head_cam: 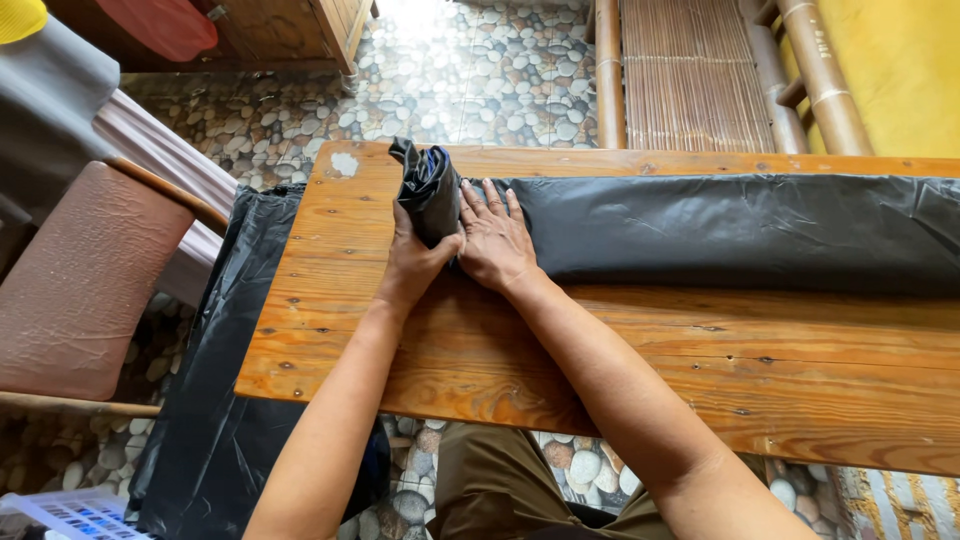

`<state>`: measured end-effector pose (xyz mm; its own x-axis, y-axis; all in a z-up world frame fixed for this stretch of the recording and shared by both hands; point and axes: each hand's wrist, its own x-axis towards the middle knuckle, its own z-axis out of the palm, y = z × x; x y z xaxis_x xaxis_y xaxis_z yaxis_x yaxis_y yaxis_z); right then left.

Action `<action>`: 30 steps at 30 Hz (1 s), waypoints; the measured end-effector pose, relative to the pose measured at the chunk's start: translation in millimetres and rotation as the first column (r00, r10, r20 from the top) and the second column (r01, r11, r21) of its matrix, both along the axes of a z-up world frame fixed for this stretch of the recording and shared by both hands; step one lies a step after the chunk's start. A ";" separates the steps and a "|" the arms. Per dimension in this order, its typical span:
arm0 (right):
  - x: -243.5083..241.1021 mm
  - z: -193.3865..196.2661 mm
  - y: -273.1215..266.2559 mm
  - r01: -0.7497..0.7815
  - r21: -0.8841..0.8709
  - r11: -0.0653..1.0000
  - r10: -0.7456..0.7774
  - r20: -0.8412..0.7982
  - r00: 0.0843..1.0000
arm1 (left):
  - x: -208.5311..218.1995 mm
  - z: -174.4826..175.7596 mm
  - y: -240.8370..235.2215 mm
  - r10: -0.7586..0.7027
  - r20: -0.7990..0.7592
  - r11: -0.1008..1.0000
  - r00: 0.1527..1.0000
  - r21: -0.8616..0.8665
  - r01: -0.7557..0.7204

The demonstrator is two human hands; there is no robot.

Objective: The person folds a large black tarp on a wooden table, rolling it into a compact bundle. They then place the folded tarp into a black carrying bag and secure it with a blue strap.

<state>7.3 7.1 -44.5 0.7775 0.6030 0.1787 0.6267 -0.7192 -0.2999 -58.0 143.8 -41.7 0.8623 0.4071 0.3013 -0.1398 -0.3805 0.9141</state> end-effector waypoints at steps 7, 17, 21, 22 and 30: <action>0.1 -1.2 -2.9 -0.012 -0.021 1.000 0.011 -0.014 1.000 | 9.3 6.0 -5.1 -0.008 -0.178 0.994 0.984 0.105 0.027; 66.5 -49.7 -14.6 -0.004 0.519 0.855 0.208 -0.336 0.919 | 3.8 46.9 -29.0 -0.142 -0.177 0.952 0.974 0.244 0.183; 1.7 44.5 -27.4 0.417 0.772 0.481 0.336 -0.601 0.725 | 7.4 27.4 -21.5 -0.373 0.033 0.874 0.927 0.348 0.339; 11.6 32.8 -29.3 0.513 0.793 0.328 0.366 -0.608 0.705 | 8.7 26.2 -22.3 -0.385 0.002 0.838 0.923 0.419 0.349; 45.5 11.3 -38.3 0.682 0.731 -0.030 0.499 -0.580 0.644 | 17.6 16.8 -33.5 -0.312 -0.160 0.628 0.936 0.705 0.330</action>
<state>52.8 -31.2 -33.2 0.9737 0.2152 -0.0745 -0.1911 0.5942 -0.7813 -40.4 110.3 -24.9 0.9058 -0.2287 0.3568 -0.3658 -0.8470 0.3857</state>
